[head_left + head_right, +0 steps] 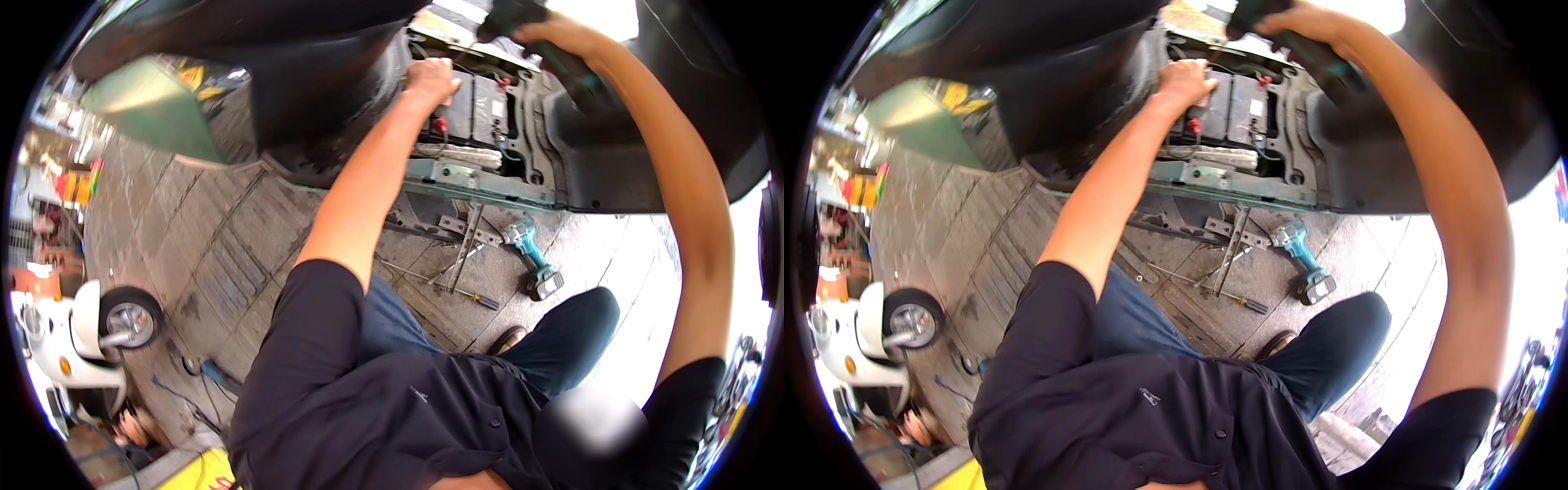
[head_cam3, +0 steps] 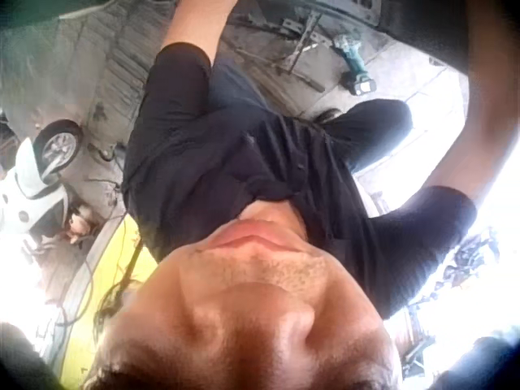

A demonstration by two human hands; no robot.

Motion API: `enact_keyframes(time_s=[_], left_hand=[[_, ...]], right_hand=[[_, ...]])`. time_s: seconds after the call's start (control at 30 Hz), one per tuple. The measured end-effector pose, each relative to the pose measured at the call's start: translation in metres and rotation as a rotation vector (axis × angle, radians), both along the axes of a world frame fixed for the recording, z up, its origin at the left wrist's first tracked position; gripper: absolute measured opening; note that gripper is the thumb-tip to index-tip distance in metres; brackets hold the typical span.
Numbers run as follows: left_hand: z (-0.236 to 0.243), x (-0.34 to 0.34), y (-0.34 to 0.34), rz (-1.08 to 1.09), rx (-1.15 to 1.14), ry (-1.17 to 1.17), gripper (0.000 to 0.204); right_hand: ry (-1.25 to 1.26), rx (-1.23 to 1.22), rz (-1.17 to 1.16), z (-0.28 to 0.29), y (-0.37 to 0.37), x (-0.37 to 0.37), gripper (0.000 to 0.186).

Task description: The person disassembles an electric scooter by unbolting the floorboard, battery bracket, battery terminals, and seat compartment using power tools. The person then removes the seat assembly and places it onto another scooter.

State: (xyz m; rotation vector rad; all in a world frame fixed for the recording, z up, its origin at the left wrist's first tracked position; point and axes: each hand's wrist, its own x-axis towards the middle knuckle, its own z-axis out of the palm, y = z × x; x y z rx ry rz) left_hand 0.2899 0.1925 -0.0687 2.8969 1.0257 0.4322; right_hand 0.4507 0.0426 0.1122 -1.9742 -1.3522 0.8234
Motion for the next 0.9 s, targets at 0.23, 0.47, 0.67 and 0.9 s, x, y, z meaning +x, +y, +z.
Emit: enact_keyframes(time_s=[0.23, 0.47, 0.67, 0.9], left_hand=[[-0.02, -0.011, 0.003, 0.07, 0.087, -0.187, 0.022], [0.019, -0.024, -0.027, 0.006, -0.052, -0.291, 0.023], [0.078, -0.093, -0.048, 0.086, 0.07, -0.469, 0.019], [0.088, -0.273, -0.156, 0.322, -0.033, -0.97, 0.023]], right_hand=[[0.268, 0.175, -0.192, -0.017, -0.111, -0.052, 0.035], [0.701, 0.367, -0.332, -0.112, -0.216, -0.047, 0.037], [1.034, 0.38, -0.385, -0.151, -0.229, -0.048, 0.035], [1.01, 0.365, -0.255, -0.186, -0.276, -0.009, 0.041]])
